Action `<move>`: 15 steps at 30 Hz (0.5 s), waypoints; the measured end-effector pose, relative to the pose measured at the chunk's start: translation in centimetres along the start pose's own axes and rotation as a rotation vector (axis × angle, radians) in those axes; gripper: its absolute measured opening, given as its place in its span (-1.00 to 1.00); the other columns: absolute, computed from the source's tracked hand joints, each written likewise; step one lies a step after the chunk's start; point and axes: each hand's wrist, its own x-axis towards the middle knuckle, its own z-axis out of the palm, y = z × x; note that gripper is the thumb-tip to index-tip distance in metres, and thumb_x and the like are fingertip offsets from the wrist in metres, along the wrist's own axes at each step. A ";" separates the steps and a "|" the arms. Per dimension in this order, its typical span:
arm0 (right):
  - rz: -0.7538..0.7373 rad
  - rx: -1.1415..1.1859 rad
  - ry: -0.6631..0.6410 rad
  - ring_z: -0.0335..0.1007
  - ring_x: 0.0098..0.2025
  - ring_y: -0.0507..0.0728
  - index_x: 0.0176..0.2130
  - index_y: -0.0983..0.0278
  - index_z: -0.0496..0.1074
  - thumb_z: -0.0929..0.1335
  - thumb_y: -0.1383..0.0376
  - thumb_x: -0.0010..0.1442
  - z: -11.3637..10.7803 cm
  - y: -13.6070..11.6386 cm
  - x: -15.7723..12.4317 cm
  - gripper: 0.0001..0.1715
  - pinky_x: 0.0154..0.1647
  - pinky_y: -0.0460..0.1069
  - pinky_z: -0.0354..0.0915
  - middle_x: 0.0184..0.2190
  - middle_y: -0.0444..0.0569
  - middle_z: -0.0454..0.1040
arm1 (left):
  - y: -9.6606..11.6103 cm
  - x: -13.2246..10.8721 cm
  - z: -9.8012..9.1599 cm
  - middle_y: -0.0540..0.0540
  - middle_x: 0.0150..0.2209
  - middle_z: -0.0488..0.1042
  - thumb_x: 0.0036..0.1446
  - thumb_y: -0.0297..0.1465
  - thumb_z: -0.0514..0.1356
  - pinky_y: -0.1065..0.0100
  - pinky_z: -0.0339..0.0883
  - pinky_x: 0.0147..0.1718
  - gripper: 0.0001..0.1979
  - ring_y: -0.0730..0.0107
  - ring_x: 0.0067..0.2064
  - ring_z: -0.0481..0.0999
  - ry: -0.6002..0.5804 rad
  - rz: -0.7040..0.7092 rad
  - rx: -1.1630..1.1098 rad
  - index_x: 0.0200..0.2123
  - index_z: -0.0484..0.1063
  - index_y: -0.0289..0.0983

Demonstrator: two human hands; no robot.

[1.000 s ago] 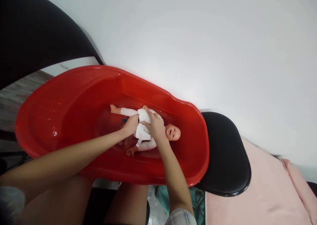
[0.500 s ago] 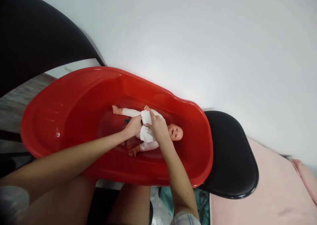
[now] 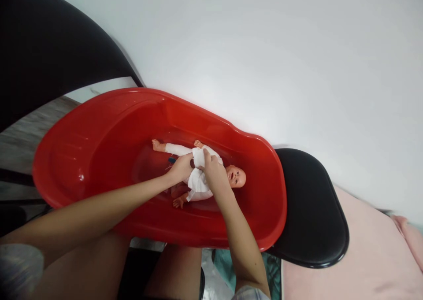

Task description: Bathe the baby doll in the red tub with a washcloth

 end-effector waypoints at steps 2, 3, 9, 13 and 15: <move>0.016 -0.056 0.013 0.56 0.25 0.53 0.58 0.30 0.13 0.36 0.17 0.55 0.1 0.2 0.0 -0.23 0.19 0.28 0.47 0.32 0.43 0.44 | -0.1 0.0 -0.1 -0.25 -0.12 0.69 0.08 -0.53 0.33 0.18 0.44 -0.09 -0.78 -0.03 -0.10 0.65 -0.016 0.023 0.083 -0.17 0.58 -0.27; 0.028 -0.086 0.018 0.57 0.24 0.52 0.56 0.33 0.14 0.34 0.13 0.56 0.2 0.2 0.1 -0.24 0.17 0.27 0.48 0.29 0.44 0.47 | -0.1 0.0 -0.1 -0.25 -0.12 0.69 0.09 -0.52 0.34 0.19 0.43 -0.11 -0.80 -0.02 -0.12 0.65 -0.023 0.031 0.108 -0.16 0.58 -0.28; 0.090 -0.212 0.059 0.66 0.12 0.36 0.48 0.31 0.26 0.29 0.07 0.60 0.7 0.6 0.1 -0.36 0.08 0.14 0.50 0.18 0.31 0.60 | 0.0 -0.1 -0.4 -0.18 -0.16 0.69 0.15 -0.47 0.36 0.27 0.41 -0.20 -0.74 0.06 -0.16 0.65 -0.029 0.040 0.079 -0.06 0.62 -0.31; 0.043 -0.226 0.128 0.66 0.12 0.29 0.48 0.28 0.29 0.28 0.13 0.61 1.9 1.5 0.2 -0.41 0.02 0.05 0.49 0.21 0.25 0.60 | -0.2 0.0 -0.4 -0.21 -0.03 0.70 0.12 -0.49 0.38 0.26 0.46 -0.10 -0.61 0.03 -0.05 0.68 -0.020 0.020 -0.005 0.04 0.59 -0.32; -0.004 -0.234 0.192 0.67 0.07 0.26 0.45 0.29 0.35 0.29 0.18 0.60 2.7 2.2 0.4 -0.45 -0.06 0.00 0.47 0.13 0.22 0.65 | -0.4 0.2 -0.4 -0.23 0.02 0.69 0.08 -0.50 0.39 0.23 0.48 -0.03 -0.57 0.00 0.01 0.68 -0.013 0.005 -0.039 0.06 0.58 -0.32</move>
